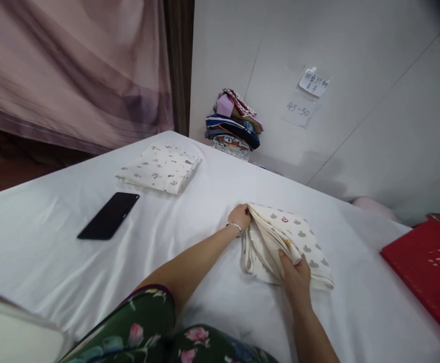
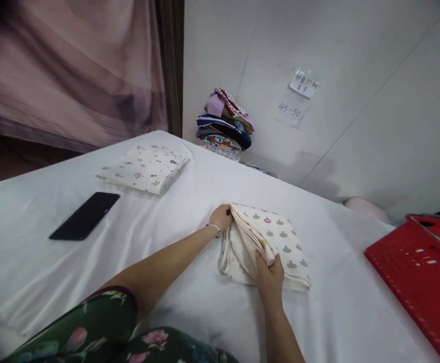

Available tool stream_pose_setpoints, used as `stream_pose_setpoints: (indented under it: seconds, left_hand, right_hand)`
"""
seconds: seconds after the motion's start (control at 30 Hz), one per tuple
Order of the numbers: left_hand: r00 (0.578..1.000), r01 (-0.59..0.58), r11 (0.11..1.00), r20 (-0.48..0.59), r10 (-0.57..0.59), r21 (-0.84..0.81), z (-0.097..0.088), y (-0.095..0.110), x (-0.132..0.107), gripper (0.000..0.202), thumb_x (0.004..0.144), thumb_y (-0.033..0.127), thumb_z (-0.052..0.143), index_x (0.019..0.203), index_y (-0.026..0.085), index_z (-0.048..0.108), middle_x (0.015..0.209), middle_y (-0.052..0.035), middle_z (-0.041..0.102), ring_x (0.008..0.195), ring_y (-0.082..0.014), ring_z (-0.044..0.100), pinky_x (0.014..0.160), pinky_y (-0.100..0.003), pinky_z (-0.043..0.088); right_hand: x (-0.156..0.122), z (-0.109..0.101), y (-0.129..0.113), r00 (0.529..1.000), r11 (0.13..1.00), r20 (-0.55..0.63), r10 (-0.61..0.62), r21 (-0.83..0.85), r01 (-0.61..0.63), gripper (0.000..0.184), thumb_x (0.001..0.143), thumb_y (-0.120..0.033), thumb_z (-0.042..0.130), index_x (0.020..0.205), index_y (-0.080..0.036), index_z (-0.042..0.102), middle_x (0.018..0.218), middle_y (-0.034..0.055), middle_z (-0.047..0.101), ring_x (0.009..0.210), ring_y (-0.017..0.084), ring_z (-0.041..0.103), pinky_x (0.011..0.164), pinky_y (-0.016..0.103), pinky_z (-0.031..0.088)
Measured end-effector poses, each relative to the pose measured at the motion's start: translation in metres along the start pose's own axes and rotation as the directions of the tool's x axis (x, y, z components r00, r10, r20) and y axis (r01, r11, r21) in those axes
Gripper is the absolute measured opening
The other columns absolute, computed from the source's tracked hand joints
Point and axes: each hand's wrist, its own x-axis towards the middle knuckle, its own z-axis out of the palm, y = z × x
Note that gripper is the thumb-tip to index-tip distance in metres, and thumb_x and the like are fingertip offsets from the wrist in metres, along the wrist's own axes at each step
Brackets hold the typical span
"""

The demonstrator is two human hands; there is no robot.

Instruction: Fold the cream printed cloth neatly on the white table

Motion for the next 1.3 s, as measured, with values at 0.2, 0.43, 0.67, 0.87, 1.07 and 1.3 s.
stream_pose_setpoints:
  seconds: [0.2,0.43,0.67,0.87,1.07,1.3]
  left_hand:
    - [1.000,-0.013,1.000,0.024,0.013,0.019,-0.002,0.001,-0.003,0.028,0.075,0.018,0.047,0.098,0.020,0.062,0.103,-0.0077,0.060,0.093,-0.0189,0.056,0.077,-0.026,0.044]
    - [0.994,0.052,0.999,0.100,-0.051,-0.007,-0.005,0.003,0.009,0.029,0.081,0.028,0.043,0.092,0.020,0.069,0.098,-0.0078,0.066,0.092,-0.0192,0.060,0.076,-0.026,0.044]
    - [0.987,0.089,0.995,0.141,-0.081,-0.048,-0.008,0.002,0.013,0.029,0.079,0.029,0.046,0.096,0.018,0.068,0.098,-0.0065,0.068,0.090,-0.0182,0.061,0.072,-0.024,0.044]
    - [0.994,-0.039,0.997,0.101,0.046,-0.069,-0.022,0.002,-0.026,0.022,0.075,0.022,0.052,0.094,0.019,0.063,0.093,-0.0026,0.065,0.085,-0.0145,0.059,0.074,-0.022,0.043]
    - [0.914,-0.344,0.939,0.232,0.334,0.005,-0.029,-0.005,-0.075,0.017,0.075,0.027,0.056,0.090,0.025,0.064,0.095,0.0011,0.058,0.084,-0.0122,0.057,0.074,-0.021,0.042]
    - [0.960,-0.161,0.984,0.244,0.139,0.071,-0.021,-0.006,-0.080,0.021,0.078,0.035,0.051,0.081,0.022,0.067,0.090,-0.0017,0.061,0.082,-0.0147,0.057,0.070,-0.023,0.042]
  right_hand:
    - [-0.007,0.005,0.006,0.995,0.997,0.097,-0.038,-0.065,0.045,0.052,0.068,-0.037,0.065,0.114,-0.014,0.058,0.105,0.0092,0.065,0.099,0.025,0.058,0.088,0.036,0.044]
    - [-0.007,0.006,0.012,0.994,0.992,0.024,-0.109,-0.065,0.110,0.054,0.069,-0.039,0.063,0.117,-0.015,0.056,0.108,0.0091,0.064,0.102,0.024,0.056,0.092,0.037,0.042]
    - [-0.009,0.008,0.009,0.991,0.989,0.061,-0.122,-0.077,0.127,0.051,0.071,-0.037,0.061,0.118,-0.016,0.056,0.111,0.0078,0.063,0.103,0.023,0.056,0.094,0.037,0.041]
    - [-0.009,0.008,0.002,0.998,0.997,0.028,-0.060,-0.039,0.061,0.051,0.070,-0.039,0.062,0.114,-0.014,0.057,0.104,0.0087,0.066,0.097,0.023,0.058,0.088,0.036,0.044]
    - [-0.011,0.009,-0.007,0.998,0.996,0.018,-0.052,-0.067,0.053,0.046,0.069,-0.040,0.062,0.107,-0.015,0.060,0.099,0.0082,0.067,0.092,0.023,0.060,0.083,0.035,0.046]
    - [-0.011,0.007,-0.005,0.995,0.993,0.045,-0.090,-0.072,0.093,0.044,0.069,-0.038,0.062,0.107,-0.015,0.061,0.102,0.0086,0.066,0.094,0.022,0.058,0.085,0.034,0.044]
